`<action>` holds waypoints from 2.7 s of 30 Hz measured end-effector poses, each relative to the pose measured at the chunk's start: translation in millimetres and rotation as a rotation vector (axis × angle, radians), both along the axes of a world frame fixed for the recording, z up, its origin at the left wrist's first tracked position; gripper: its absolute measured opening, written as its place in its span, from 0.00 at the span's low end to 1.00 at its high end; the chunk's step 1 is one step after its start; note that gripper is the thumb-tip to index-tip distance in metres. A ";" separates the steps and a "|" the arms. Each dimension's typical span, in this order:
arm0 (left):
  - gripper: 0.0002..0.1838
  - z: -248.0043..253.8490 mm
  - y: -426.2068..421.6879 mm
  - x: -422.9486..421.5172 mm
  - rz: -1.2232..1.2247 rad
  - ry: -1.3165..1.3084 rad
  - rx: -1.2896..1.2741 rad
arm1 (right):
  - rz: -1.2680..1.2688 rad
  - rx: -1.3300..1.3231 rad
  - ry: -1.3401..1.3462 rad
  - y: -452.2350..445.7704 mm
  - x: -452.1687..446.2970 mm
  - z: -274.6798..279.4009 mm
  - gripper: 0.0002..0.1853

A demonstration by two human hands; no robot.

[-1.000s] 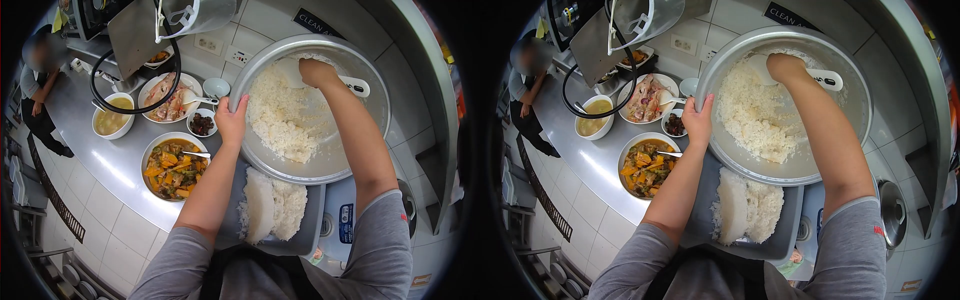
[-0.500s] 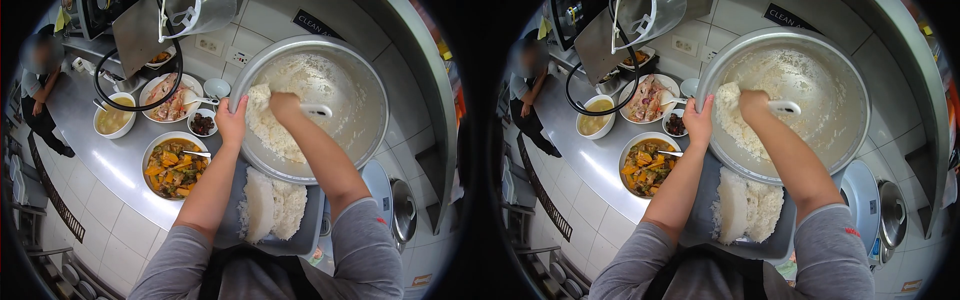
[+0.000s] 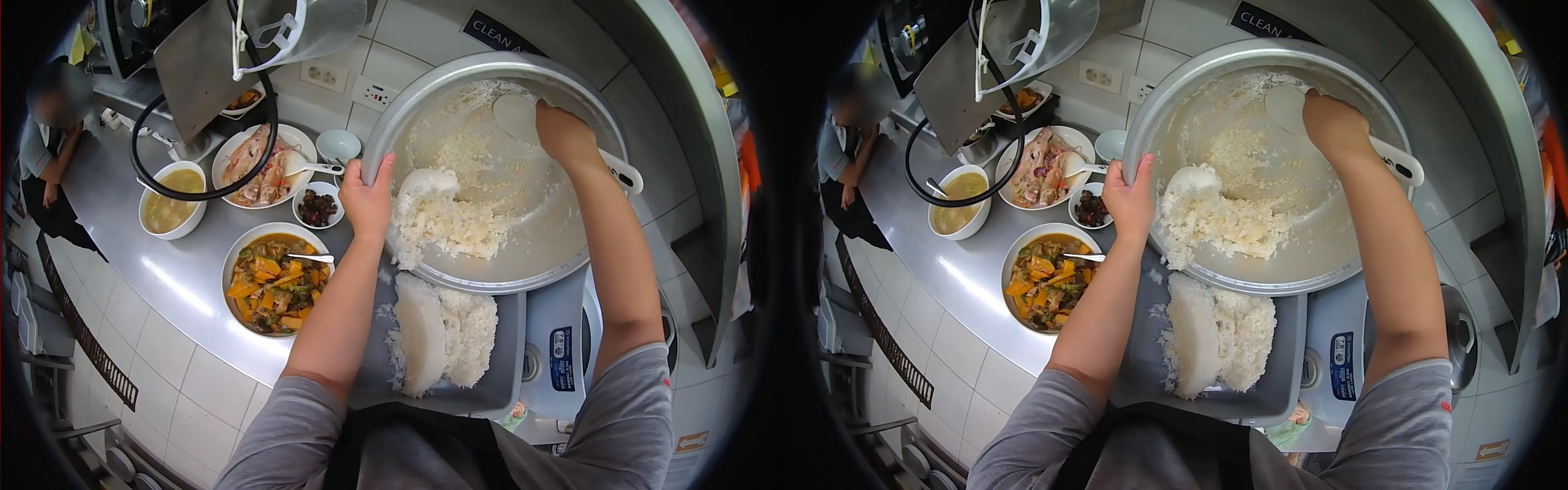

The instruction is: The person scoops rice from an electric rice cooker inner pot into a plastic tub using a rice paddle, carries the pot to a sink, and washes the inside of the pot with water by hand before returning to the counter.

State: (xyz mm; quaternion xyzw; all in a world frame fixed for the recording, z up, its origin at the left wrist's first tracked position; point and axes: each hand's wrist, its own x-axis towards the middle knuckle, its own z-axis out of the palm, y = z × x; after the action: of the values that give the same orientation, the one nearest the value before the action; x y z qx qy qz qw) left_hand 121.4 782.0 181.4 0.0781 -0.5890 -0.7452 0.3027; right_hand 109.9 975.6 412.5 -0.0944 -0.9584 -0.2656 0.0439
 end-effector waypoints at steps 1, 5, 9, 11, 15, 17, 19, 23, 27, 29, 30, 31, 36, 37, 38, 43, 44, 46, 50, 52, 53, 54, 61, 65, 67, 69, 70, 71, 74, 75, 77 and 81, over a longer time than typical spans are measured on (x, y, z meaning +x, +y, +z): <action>0.17 -0.6 0.3 0.0 -0.002 0.005 0.008 | 0.028 0.042 0.041 1.9 -4.2 -3.9 0.19; 0.16 1.1 1.6 0.4 -0.012 0.017 0.053 | 0.104 0.052 -0.062 11.9 -26.0 -15.2 0.16; 0.16 -2.6 0.9 -2.9 -0.008 0.010 0.048 | 0.020 0.063 -0.019 -27.6 -14.1 -34.3 0.14; 0.16 -1.6 1.7 -1.7 0.003 0.024 0.036 | -0.018 0.047 0.014 -31.0 -16.0 -44.4 0.13; 0.15 1.8 1.5 3.7 0.003 0.038 0.042 | -0.071 0.008 -0.042 -34.7 -10.5 -47.9 0.14; 0.15 1.8 1.1 3.7 -0.002 0.027 0.039 | -0.079 -0.031 -0.034 -27.8 -7.2 -46.4 0.15; 0.15 1.0 0.5 3.4 -0.007 0.019 0.042 | -0.081 -0.067 -0.025 -28.4 -3.2 -46.1 0.15; 0.15 -1.7 1.0 3.1 -0.007 -0.004 0.026 | -0.034 0.011 -0.130 -37.1 8.4 -55.6 0.15; 0.16 -1.6 0.6 1.7 0.009 -0.001 0.015 | -0.033 -0.185 -0.081 4.4 5.8 -62.2 0.18; 0.16 -0.4 1.0 2.5 0.026 -0.004 -0.014 | -0.027 -0.192 -0.032 0.7 13.6 -73.0 0.13; 0.16 -0.8 0.3 2.3 0.033 -0.010 -0.010 | -0.055 -0.182 -0.008 -3.4 16.7 -81.2 0.12; 0.16 -0.7 -0.2 2.4 0.028 -0.026 -0.017 | -0.087 -0.175 0.015 -9.9 21.7 -83.2 0.11; 0.15 2.1 0.2 4.3 0.001 -0.026 -0.012 | 0.155 -0.017 0.013 -8.6 19.6 -99.4 0.11; 0.15 2.4 0.5 4.6 -0.004 -0.025 -0.016 | 0.180 0.030 0.020 -10.7 16.4 -101.9 0.10; 0.15 2.6 0.5 4.6 0.000 -0.022 -0.011 | 0.205 0.076 0.027 -12.4 14.3 -104.2 0.10; 0.15 0.7 -0.4 3.7 0.018 -0.021 -0.023 | 0.121 0.034 -0.013 -18.0 10.7 -106.8 0.12; 0.15 1.9 -0.3 4.2 0.021 -0.021 -0.023 | 0.127 -0.028 -0.018 -17.1 10.1 -106.5 0.13; 0.16 3.3 0.3 5.2 0.027 -0.023 -0.018 | 0.145 -0.023 0.005 -20.4 12.6 -118.0 0.11; 0.16 3.0 -1.1 4.7 0.021 -0.023 -0.016 | 0.076 -0.024 0.021 -36.7 10.6 -146.9 0.08; 0.16 2.5 -0.1 5.2 0.014 -0.025 -0.015 | 0.085 -0.052 -0.012 -38.3 15.7 -153.1 0.08; 0.16 2.8 -0.4 4.1 0.014 -0.022 -0.012 | 0.099 -0.076 -0.040 -40.4 17.6 -153.9 0.09; 0.17 2.3 -0.2 4.3 0.015 -0.023 -0.008 | 0.102 -0.075 -0.038 -39.7 18.1 -163.2 0.09; 0.17 2.2 3.6 2.0 0.026 -0.003 -0.018 | 0.050 -0.321 -0.125 -9.8 25.8 -193.0 0.10; 0.17 1.8 2.5 -5.0 0.012 -0.005 0.003 | 0.118 -0.091 -0.171 4.1 15.2 -143.2 0.27; 0.17 -2.9 2.6 -5.1 0.013 -0.009 0.010 | 0.100 0.150 -0.056 15.0 28.3 -73.6 0.26; 0.18 -2.7 2.7 -5.4 0.054 0.002 -0.029 | -0.120 0.054 -0.011 13.1 23.4 -30.3 0.21; 0.18 -1.6 2.1 -4.1 0.039 -0.013 -0.017 | -0.121 0.051 -0.020 16.9 20.4 -42.6 0.21; 0.18 -2.1 1.4 -3.3 0.040 -0.019 -0.018 | -0.053 0.061 -0.069 21.2 15.6 -59.3 0.18; 0.18 -1.3 1.9 -4.6 0.030 -0.022 -0.008 | -0.004 0.060 -0.119 11.8 14.5 -77.4 0.14; 0.18 -2.5 1.2 -4.7 0.029 -0.027 -0.003 | -0.030 0.038 -0.125 8.4 18.5 -82.8 0.12; 0.18 -2.2 2.2 -4.0 0.015 -0.031 0.003 | 0.012 0.003 -0.106 17.9 23.2 -99.2 0.14; 0.18 -1.9 1.6 -3.3 0.033 -0.019 -0.019 | 0.131 0.049 0.059 12.5 34.0 -126.9 0.08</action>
State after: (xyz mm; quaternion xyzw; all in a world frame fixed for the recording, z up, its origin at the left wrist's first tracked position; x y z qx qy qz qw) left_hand 118.0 783.6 179.5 0.0919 -0.5977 -0.7336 0.3100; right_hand 143.9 988.0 285.6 -0.0380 -0.9541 -0.2827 0.0916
